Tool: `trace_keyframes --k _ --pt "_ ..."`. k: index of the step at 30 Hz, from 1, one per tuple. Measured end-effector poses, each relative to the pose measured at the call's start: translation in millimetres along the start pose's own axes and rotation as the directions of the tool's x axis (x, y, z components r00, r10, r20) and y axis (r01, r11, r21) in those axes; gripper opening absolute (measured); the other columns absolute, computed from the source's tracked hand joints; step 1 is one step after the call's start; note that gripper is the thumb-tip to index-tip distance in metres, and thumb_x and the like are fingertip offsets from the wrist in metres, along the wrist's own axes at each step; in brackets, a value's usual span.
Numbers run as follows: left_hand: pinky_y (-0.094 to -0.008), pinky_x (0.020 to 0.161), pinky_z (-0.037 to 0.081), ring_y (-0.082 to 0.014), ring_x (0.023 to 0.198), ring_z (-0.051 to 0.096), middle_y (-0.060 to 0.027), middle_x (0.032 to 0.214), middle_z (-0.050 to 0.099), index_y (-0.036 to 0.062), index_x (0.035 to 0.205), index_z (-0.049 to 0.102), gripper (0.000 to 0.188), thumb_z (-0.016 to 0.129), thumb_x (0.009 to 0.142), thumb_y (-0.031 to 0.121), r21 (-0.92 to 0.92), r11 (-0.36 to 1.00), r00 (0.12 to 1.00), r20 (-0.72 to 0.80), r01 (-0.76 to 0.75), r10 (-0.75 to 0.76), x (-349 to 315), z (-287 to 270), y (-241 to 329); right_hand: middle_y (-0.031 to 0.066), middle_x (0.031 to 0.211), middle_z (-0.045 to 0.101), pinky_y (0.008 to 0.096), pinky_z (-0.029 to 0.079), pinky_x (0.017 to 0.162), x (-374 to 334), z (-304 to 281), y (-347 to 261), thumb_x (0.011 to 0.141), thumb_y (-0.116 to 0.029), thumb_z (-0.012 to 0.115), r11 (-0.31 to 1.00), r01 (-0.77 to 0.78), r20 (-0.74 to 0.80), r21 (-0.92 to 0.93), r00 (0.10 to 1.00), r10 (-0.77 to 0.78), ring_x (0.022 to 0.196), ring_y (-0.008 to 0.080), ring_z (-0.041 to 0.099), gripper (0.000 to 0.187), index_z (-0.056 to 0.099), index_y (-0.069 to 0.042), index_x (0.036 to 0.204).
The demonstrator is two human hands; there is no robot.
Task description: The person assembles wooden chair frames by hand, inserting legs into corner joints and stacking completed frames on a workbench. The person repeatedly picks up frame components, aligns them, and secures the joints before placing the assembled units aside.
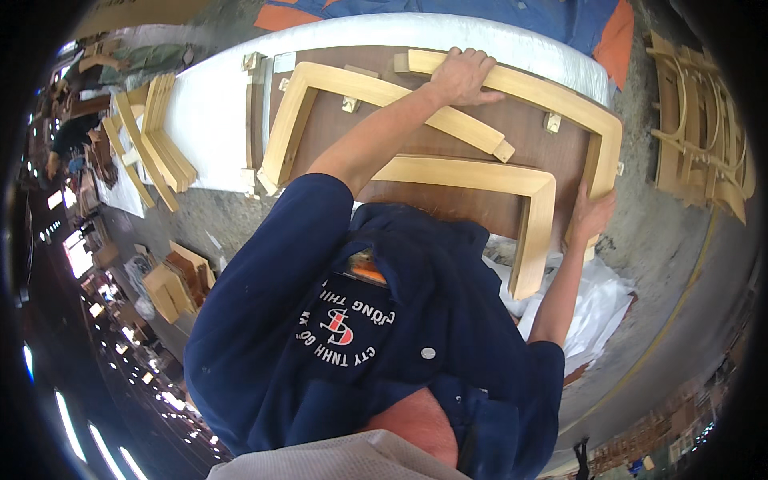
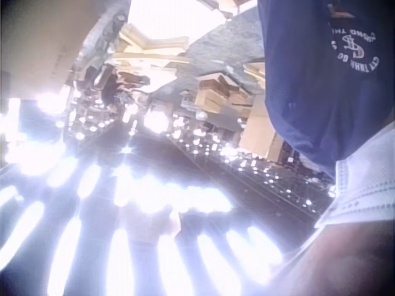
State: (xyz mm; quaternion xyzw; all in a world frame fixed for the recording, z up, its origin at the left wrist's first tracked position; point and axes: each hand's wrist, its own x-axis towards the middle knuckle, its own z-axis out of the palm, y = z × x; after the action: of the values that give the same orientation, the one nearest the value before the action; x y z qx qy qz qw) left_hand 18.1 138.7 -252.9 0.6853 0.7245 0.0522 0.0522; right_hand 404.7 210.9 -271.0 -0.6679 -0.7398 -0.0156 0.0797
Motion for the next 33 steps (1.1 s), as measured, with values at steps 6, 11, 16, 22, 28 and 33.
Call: trace_keyframes --k 6,11,16,22,28,33 --pt "-0.0452 0.091 0.042 -0.0252 0.11 0.056 -0.0087 0.111 0.06 0.0093 0.117 0.057 0.058 0.074 0.077 0.048 -0.026 0.992 0.992 0.029 0.126 -0.125 3.5 -0.8 8.8 0.0257 0.126 0.055 0.0506 0.044 0.098 5.2 0.2 5.0 0.078 -0.057 0.07 1.0 0.02 0.05 0.003 0.999 -0.02 0.117 0.0429 0.053 0.086 0.045 0.002 0.135" --pt "-0.0504 0.092 0.043 -0.0267 0.106 0.057 -0.0098 0.107 0.063 0.0096 0.109 0.063 0.038 0.069 0.075 0.027 -0.053 0.981 0.98 -0.05 0.188 -0.191 -1.2 28.6 8.2 0.0267 0.129 0.053 0.0505 0.041 0.102 -0.3 -10.5 -16.6 0.084 -0.047 0.069 0.965 0.256 -0.203 0.063 0.95 -0.239 0.12 0.0447 0.05 0.078 0.044 0.004 0.137" --pt "-0.0498 0.094 0.043 -0.0262 0.112 0.057 -0.0122 0.114 0.063 0.0059 0.117 0.059 0.057 0.078 0.071 0.033 -0.092 0.989 0.988 0.117 0.113 -0.102 19.9 21.1 16.9 0.025 0.134 0.051 0.0432 0.045 0.1 1.3 -16.6 -62.1 0.095 -0.034 0.063 0.4 -0.27 0.284 0.876 0.959 0.025 0.124 0.0343 0.05 0.057 0.047 0.004 0.135" --pt "-0.0541 0.091 0.043 -0.0278 0.099 0.063 -0.0124 0.105 0.065 0.0034 0.107 0.062 0.048 0.075 0.066 0.025 -0.062 0.996 0.998 0.011 0.058 -0.057 10.2 -15.3 -1.4 0.0216 0.146 0.04 0.048 0.039 0.109 70.1 27.2 -147.4 0.095 -0.047 0.055 -0.341 -0.812 0.844 0.474 0.529 -0.085 0.137 0.0315 0.038 0.067 0.039 -0.003 0.143" --pt "-0.056 0.09 0.044 -0.0282 0.102 0.063 -0.0149 0.105 0.064 0.0004 0.102 0.063 0.044 0.075 0.07 0.029 -0.085 0.996 0.982 -0.182 0.026 -0.042 -58.9 -90.9 36.5 0.0162 0.145 0.046 0.0521 0.037 0.109 106.9 -32.1 -143.7 0.095 -0.046 0.052 -0.374 -0.825 0.774 0.423 0.544 -0.325 0.13 0.0339 0.046 0.064 0.043 -0.004 0.141" --pt "-0.044 0.095 0.048 -0.0351 0.116 0.058 -0.0188 0.123 0.061 0.0018 0.125 0.059 0.064 0.075 0.079 0.044 -0.798 0.602 0.977 -0.118 0.012 -0.176 -204.0 -127.6 -10.2 0.018 0.128 0.055 0.0489 0.042 0.106 -10.5 -143.3 -176.7 0.092 -0.035 0.065 -0.437 -0.411 0.439 0.8 0.898 -0.041 0.122 0.0303 0.052 0.051 0.049 -0.001 0.128"
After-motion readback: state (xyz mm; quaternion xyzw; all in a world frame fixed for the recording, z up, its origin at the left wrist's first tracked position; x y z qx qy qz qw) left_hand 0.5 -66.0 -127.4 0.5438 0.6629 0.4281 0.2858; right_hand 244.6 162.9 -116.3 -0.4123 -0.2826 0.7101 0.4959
